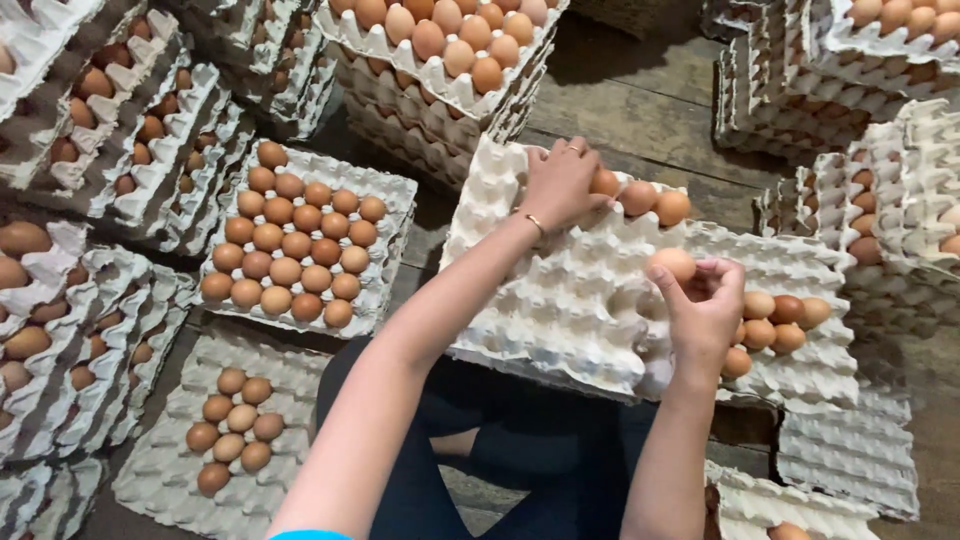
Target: Sorting and consolidating eggs by hand from various cardboard trays into a single tray.
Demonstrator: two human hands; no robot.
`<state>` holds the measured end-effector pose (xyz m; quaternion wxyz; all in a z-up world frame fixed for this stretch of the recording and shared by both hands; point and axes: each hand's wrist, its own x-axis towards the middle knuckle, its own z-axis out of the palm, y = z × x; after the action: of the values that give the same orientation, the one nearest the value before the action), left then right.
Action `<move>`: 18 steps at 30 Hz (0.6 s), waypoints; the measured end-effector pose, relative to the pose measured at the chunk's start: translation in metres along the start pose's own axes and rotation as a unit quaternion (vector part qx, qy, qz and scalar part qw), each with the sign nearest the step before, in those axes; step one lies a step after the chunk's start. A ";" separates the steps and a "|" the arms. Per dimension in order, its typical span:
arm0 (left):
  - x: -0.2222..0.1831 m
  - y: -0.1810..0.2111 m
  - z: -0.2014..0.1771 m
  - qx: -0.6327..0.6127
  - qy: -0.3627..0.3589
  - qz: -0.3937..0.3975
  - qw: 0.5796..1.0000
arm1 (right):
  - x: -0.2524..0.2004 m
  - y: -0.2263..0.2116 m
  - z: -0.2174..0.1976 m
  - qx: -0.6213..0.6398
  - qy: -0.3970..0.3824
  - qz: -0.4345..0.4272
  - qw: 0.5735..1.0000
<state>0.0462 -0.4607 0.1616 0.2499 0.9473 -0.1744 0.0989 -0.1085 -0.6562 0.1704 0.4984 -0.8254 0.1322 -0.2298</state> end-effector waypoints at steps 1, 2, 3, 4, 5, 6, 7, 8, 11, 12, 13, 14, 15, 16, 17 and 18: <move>-0.003 0.000 -0.004 0.000 -0.001 0.002 1.000 | -0.004 -0.003 0.001 0.000 0.002 0.001 1.000; -0.006 -0.001 -0.008 -0.074 -0.009 -0.003 0.997 | -0.009 -0.006 0.003 0.135 -0.023 0.024 0.990; -0.008 -0.002 -0.013 -0.148 -0.016 -0.007 0.989 | -0.012 -0.009 0.005 0.268 -0.047 0.046 0.961; -0.017 0.001 -0.021 -0.148 -0.016 -0.005 0.989 | -0.014 -0.019 0.005 0.269 -0.045 0.046 0.961; -0.029 0.005 -0.028 -0.302 -0.031 -0.007 0.953 | -0.018 -0.028 0.004 0.369 -0.089 0.087 0.921; -0.040 0.008 -0.035 -0.449 -0.045 -0.009 0.892 | -0.022 -0.038 0.003 0.464 -0.132 0.127 0.866; -0.057 0.012 -0.044 -0.449 -0.044 -0.009 0.893 | -0.023 -0.031 0.005 0.465 -0.132 0.127 0.866; -0.074 0.015 -0.054 -0.547 -0.093 -0.023 0.832 | -0.024 -0.024 0.008 0.519 -0.164 0.143 0.826; -0.123 0.023 -0.079 -0.684 -0.157 -0.068 0.709 | -0.036 -0.019 0.017 0.583 -0.205 0.164 0.769; -0.139 0.025 -0.087 -0.728 -0.174 -0.098 0.655 | -0.041 -0.021 0.021 0.596 -0.214 0.167 0.755; -0.150 0.021 -0.084 -0.729 -0.171 -0.100 0.655 | -0.048 -0.024 0.023 0.596 -0.217 0.170 0.755; -0.162 0.017 -0.080 -0.752 -0.168 -0.116 0.627 | -0.055 -0.027 0.026 0.601 -0.224 0.187 0.744; -0.171 0.013 -0.078 -0.775 -0.163 -0.129 0.597 | -0.060 -0.032 0.029 0.605 -0.231 0.203 0.734; -0.176 0.006 -0.068 -0.775 -0.159 -0.130 0.597 | -0.063 -0.025 0.032 0.604 -0.235 0.203 0.734; -0.182 -0.001 -0.058 -0.795 -0.142 -0.142 0.573 | -0.067 -0.019 0.036 0.600 -0.241 0.212 0.733; -0.188 -0.007 -0.048 -0.813 -0.125 -0.154 0.547 | -0.071 -0.012 0.039 0.595 -0.246 0.221 0.732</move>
<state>-0.1290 -0.3777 0.1477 0.9006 0.3543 -0.0616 -0.2440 -0.1495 -0.5889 0.1481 0.9396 -0.3352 0.0201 0.0662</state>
